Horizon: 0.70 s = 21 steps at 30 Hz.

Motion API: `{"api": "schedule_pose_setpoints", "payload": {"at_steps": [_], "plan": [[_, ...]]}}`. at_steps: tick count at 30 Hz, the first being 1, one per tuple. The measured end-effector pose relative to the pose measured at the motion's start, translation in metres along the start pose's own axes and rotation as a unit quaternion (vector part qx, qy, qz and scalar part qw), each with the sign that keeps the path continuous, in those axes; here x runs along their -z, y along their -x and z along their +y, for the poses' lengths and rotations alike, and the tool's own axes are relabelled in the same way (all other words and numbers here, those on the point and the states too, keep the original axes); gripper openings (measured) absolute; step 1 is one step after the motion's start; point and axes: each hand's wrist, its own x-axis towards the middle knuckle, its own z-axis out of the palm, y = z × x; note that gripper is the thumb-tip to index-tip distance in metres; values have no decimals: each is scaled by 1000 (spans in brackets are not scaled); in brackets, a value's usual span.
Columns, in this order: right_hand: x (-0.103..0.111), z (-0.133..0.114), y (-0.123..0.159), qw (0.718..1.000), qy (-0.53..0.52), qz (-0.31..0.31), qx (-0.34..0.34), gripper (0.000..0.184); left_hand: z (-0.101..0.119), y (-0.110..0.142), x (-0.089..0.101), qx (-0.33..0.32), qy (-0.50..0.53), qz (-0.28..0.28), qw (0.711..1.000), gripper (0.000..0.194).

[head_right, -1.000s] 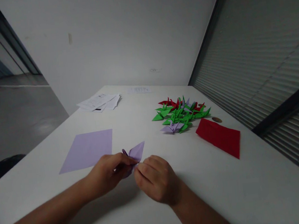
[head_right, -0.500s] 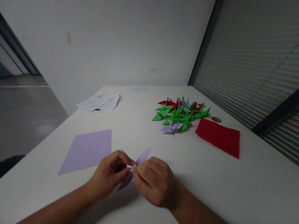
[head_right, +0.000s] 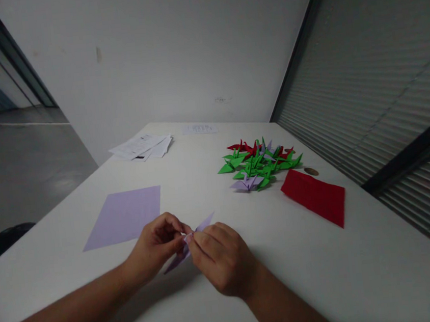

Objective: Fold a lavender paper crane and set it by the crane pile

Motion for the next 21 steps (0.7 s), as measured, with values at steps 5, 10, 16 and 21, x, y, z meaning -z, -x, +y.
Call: {"api": "schedule_pose_setpoints", "payload": {"at_steps": [5, 10, 16, 21], "plan": [[0, 1, -2, 1000, 8, -3, 1, 23, -2, 0, 2, -11, 23, -9, 1000, 30], [-2, 3, 3, 1000, -11, 5, -9, 25, -3, 0, 5, -14, 39, -31, 999, 28], [-1, 3, 5, 999, -28, 18, -29, 26, -1, 1, 10, -7, 28, -58, 998, 26], [0, 3, 2, 999, -19, 10, -29, 18, -4, 0, 13, -1, -12, -58, 998, 27]]}}
